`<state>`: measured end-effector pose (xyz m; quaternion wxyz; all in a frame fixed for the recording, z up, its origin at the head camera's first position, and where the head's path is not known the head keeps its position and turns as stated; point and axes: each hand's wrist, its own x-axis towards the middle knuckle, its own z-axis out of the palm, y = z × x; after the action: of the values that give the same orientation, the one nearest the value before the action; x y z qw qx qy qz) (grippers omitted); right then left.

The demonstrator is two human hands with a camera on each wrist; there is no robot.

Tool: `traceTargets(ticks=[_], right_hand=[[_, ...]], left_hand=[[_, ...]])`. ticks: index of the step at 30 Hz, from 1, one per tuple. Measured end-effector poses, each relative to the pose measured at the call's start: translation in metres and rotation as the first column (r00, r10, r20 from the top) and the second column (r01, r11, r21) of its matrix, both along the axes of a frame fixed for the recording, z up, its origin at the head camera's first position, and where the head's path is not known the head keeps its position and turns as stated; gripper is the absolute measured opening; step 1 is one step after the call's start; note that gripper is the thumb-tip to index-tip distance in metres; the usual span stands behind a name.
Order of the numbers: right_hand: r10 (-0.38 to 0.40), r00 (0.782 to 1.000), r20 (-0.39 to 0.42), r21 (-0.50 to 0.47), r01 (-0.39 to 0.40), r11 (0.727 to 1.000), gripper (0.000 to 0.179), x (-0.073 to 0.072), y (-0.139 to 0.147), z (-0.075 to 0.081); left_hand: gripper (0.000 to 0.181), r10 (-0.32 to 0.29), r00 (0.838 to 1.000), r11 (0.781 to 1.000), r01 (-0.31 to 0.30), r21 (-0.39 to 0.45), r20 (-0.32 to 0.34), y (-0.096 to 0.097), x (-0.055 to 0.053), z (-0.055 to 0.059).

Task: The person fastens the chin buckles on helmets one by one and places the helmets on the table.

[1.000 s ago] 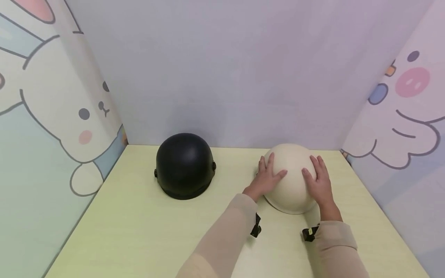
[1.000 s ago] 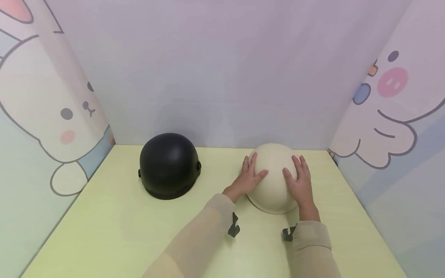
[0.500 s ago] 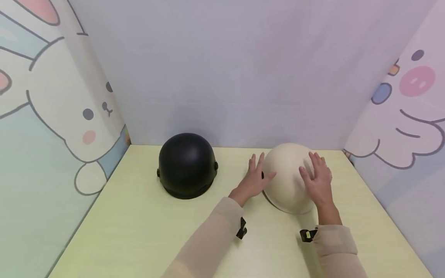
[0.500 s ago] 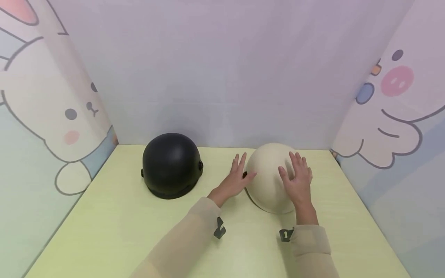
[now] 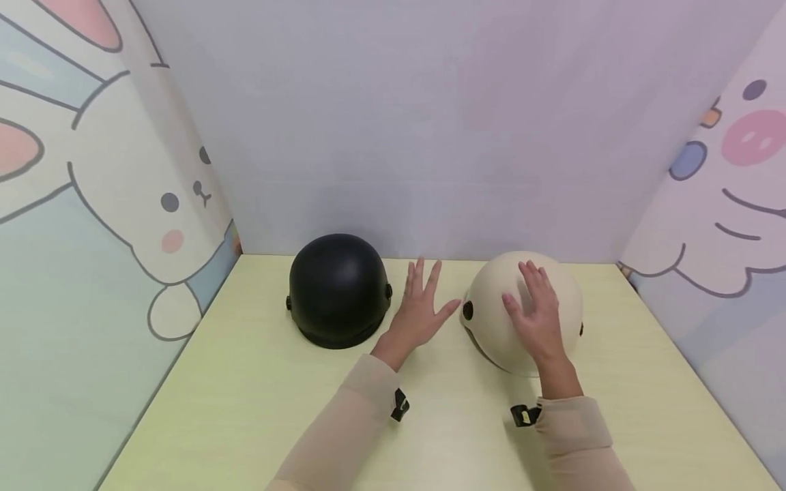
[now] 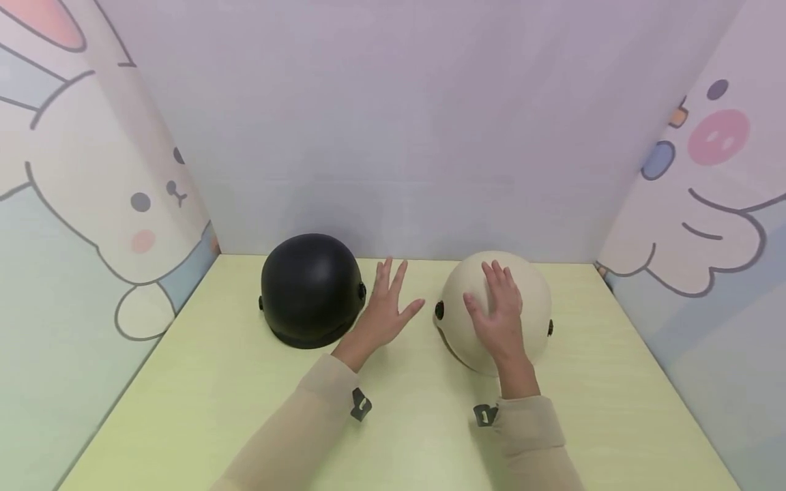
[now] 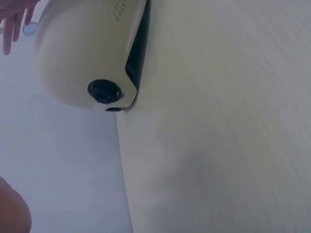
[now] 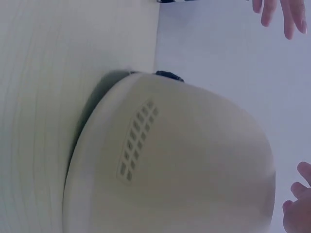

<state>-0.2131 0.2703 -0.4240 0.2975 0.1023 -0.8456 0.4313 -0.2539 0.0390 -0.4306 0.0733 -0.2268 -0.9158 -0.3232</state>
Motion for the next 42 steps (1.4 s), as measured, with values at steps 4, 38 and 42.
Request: traceTargets(ticks=[4,38,42], right_hand=[[0.032,0.999,0.037,-0.028,-0.031,0.999,0.060,-0.002,-0.015,-0.002],[0.251,0.947,0.200,-0.103,-0.234,0.967,0.065,-0.034,-0.126,-0.021],[0.253,0.944,0.211,-0.117,-0.232,0.966,0.066,-0.038,-0.137,-0.026]], left_hand=[[0.081,0.047,0.996,0.999,-0.048,-0.015,-0.076,-0.019,0.000,0.003],[0.086,0.354,0.904,0.935,-0.337,0.111,-0.238,-0.137,0.010,-0.014],[0.087,0.373,0.902,0.927,-0.356,0.115,-0.218,-0.147,0.010,-0.016]])
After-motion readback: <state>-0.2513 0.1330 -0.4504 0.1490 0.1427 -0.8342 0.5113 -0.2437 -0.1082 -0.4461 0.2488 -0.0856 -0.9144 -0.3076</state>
